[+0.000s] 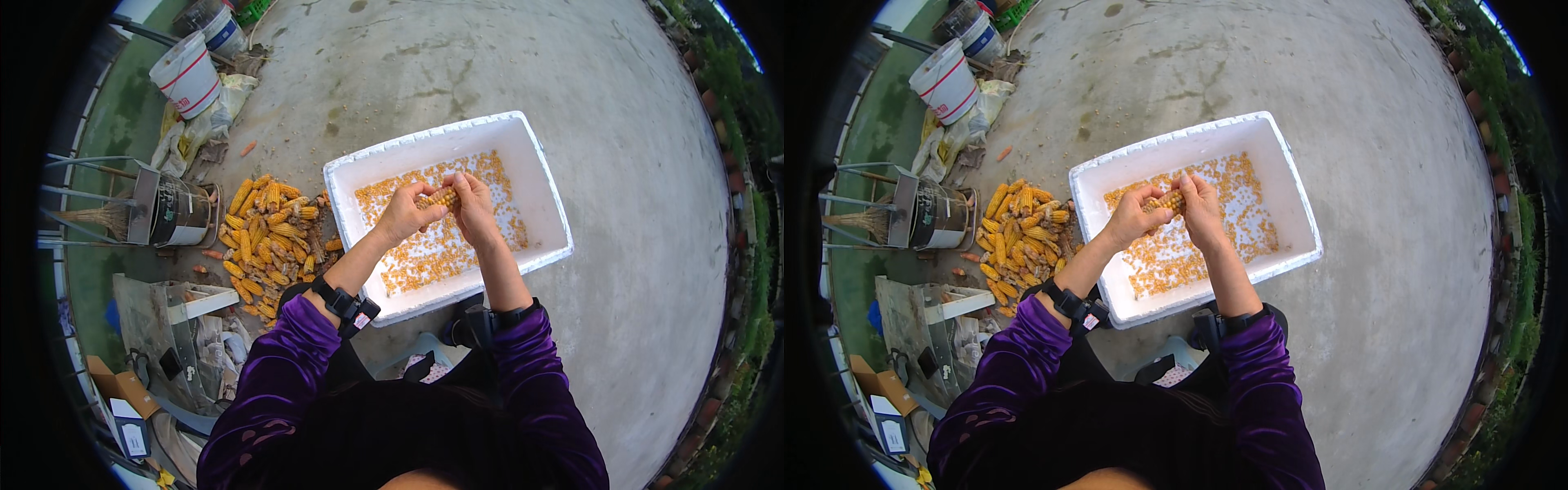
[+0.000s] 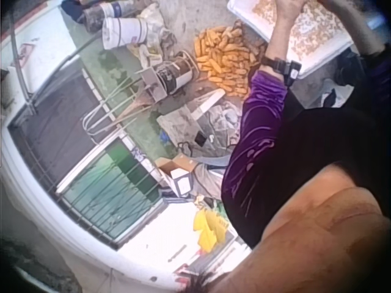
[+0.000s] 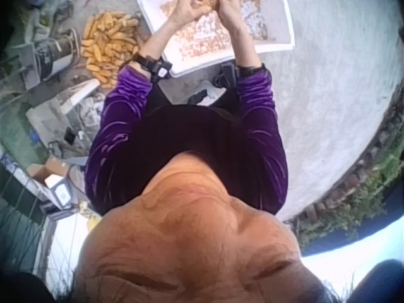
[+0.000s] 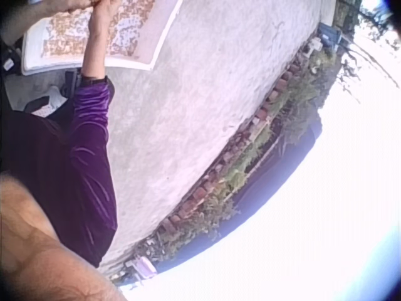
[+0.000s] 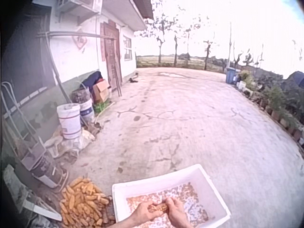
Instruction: The person shucks corn cobs by hand, removing kernels into a white styrofoam container. The person repeatedly picks up cobs from a pile, rubs kernels off, and places the cobs back down.
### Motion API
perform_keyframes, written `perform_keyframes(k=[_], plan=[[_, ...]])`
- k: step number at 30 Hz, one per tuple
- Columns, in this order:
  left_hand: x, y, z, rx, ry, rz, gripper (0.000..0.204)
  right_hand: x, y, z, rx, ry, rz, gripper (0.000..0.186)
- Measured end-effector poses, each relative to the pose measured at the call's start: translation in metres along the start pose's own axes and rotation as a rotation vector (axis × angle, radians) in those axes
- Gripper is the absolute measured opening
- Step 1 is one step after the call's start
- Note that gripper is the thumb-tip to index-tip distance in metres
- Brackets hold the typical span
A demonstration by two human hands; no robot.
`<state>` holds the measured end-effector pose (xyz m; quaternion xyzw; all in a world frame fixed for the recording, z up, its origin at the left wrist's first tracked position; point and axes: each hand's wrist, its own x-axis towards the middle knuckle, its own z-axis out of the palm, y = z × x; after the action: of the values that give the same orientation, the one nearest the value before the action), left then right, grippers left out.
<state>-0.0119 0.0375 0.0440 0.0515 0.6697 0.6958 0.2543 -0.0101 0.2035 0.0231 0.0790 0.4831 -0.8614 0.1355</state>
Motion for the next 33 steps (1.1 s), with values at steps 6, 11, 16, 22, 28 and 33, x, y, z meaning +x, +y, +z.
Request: perform_keyframes(k=[6, 11, 16, 22, 28, 33], plan=[[-0.002, 0.006, -0.002, -0.187, 0.016, -0.046, 0.034, -0.011, -0.014, 0.018, 0.054, -0.018, -0.070, 0.018], [-0.003, 0.006, -0.001, -0.085, 0.017, -0.012, 0.033, -0.005, -0.009, 0.014, 0.028, 0.011, -0.061, 0.018], [0.000, 0.000, 0.001, 0.188, 0.065, 0.099, 0.033, -0.003, -0.001, 0.011, -0.084, 0.058, -0.074, 0.015], [-0.002, 0.002, -0.010, -0.221, -0.049, -0.143, 0.039, -0.008, -0.009, 0.020, 0.052, 0.046, -0.045, 0.012], [-0.002, 0.005, -0.004, -0.113, -0.025, -0.153, 0.040, -0.009, 0.002, 0.025, -0.260, 0.084, -0.185, 0.013], [-0.003, 0.007, -0.008, -0.255, -0.047, -0.258, 0.037, -0.008, 0.002, 0.029, -0.110, 0.106, -0.119, 0.018]])
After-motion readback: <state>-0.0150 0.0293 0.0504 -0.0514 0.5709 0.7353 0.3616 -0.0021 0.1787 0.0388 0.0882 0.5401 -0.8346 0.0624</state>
